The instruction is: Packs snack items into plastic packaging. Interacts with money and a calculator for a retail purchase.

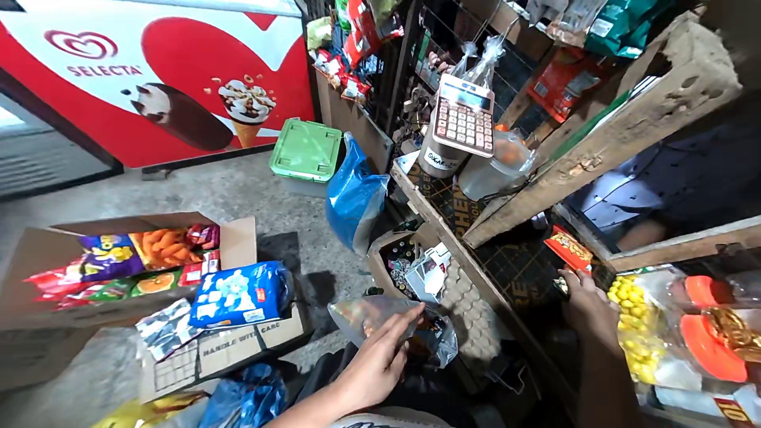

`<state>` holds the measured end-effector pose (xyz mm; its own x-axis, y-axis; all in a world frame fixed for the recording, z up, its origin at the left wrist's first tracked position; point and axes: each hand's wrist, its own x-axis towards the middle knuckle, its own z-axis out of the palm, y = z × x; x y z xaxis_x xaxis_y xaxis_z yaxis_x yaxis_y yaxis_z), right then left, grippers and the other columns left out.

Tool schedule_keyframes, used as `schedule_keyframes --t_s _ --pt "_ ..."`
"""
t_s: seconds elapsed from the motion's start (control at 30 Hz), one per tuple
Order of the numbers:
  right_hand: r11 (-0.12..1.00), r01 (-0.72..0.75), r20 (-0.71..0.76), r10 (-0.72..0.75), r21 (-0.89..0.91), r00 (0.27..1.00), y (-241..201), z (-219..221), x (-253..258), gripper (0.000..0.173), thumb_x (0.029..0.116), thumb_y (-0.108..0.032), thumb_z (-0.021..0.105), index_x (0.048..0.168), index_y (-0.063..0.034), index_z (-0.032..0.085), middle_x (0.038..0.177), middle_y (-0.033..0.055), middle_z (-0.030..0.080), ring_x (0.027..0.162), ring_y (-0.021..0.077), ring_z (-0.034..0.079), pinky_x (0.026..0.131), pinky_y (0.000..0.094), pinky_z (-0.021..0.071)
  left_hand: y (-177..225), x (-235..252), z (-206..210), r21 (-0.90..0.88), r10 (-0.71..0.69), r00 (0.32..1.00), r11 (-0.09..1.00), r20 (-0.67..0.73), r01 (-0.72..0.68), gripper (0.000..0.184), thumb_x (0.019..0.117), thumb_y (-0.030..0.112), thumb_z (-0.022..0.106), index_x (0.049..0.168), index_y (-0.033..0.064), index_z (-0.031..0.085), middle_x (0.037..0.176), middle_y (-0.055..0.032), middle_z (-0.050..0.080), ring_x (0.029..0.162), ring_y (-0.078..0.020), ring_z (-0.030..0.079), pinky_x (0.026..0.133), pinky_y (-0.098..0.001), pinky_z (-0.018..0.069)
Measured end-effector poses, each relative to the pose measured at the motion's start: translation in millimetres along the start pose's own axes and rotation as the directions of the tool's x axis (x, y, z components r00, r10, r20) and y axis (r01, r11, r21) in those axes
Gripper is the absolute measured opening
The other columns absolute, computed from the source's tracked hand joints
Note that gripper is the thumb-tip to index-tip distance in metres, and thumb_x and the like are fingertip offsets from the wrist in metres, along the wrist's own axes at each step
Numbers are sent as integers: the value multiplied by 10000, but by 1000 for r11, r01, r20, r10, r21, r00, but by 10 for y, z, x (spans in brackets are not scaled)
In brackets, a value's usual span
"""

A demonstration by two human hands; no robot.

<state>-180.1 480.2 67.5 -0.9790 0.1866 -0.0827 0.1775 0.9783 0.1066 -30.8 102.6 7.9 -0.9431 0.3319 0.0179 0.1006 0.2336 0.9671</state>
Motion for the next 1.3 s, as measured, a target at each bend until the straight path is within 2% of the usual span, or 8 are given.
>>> schedule_keyframes --t_s 0.1,0.2,0.33,0.57,0.7,0.77,1.03,1.3 --pt "1000 -11 12 11 2 1000 -47 -9 -22 669 897 104 586 1493 -193 531 1576 188 440 1344 519 480 1006 733 385 -2 15 -7 -3 -9 1000 1000 11 9 597 982 25 471 1569 91 379 1429 -131 561 1060 -168 661 879 -346 567" --pt "1000 -17 8 17 -20 1000 -68 19 -42 711 879 93 629 1510 -214 512 1578 168 445 1326 518 496 987 728 398 -19 27 -6 -13 -10 1000 1000 20 10 596 984 27 468 1570 92 377 1431 -131 556 1022 -160 668 847 -337 576" --pt "999 -36 34 35 6 999 -164 -51 -122 825 873 -31 726 1598 -194 368 1563 194 452 1325 519 497 1004 730 391 -29 34 -12 -13 -2 1000 1000 22 2 596 987 30 467 1572 92 374 1458 -121 548 1172 -165 634 958 -342 547" --pt "993 -93 44 90 68 995 -228 -80 -177 949 891 -148 742 1650 -152 173 1510 228 495 1291 489 547 1005 689 431 -36 46 -24 -13 -26 999 1000 41 27 599 995 45 465 1581 107 361 1473 -116 535 1150 -158 640 932 -334 556" --pt "979 -142 3 143 148 990 -235 -55 -203 809 879 -138 748 1562 -58 322 1451 256 533 1186 491 620 957 689 471 -41 38 -27 -10 -33 999 999 38 34 597 993 49 465 1579 113 366 1463 -119 539 1073 -148 657 867 -321 568" --pt "976 -171 23 170 137 985 -253 -66 -216 726 894 -150 743 1501 -18 368 1406 268 554 1166 473 633 965 667 476 -39 34 -28 -2 -28 999 1000 34 28 597 992 47 467 1577 109 369 1464 -119 541 1098 -157 651 895 -329 560" --pt "981 -141 19 140 135 990 -236 -19 -214 649 900 -149 731 1458 -16 427 1420 262 536 1213 460 608 968 646 483 -43 22 -9 12 9 1000 1000 19 -9 599 983 45 480 1571 82 377 1468 -123 546 1298 -190 567 1080 -363 477" --pt "985 -118 16 117 126 993 -230 -8 -230 646 888 -151 741 1455 -34 454 1427 253 531 1278 458 557 1001 635 463 -36 13 -8 19 11 1000 1000 28 -12 604 985 51 480 1576 87 368 1476 -121 539 1284 -183 576 1055 -356 493"
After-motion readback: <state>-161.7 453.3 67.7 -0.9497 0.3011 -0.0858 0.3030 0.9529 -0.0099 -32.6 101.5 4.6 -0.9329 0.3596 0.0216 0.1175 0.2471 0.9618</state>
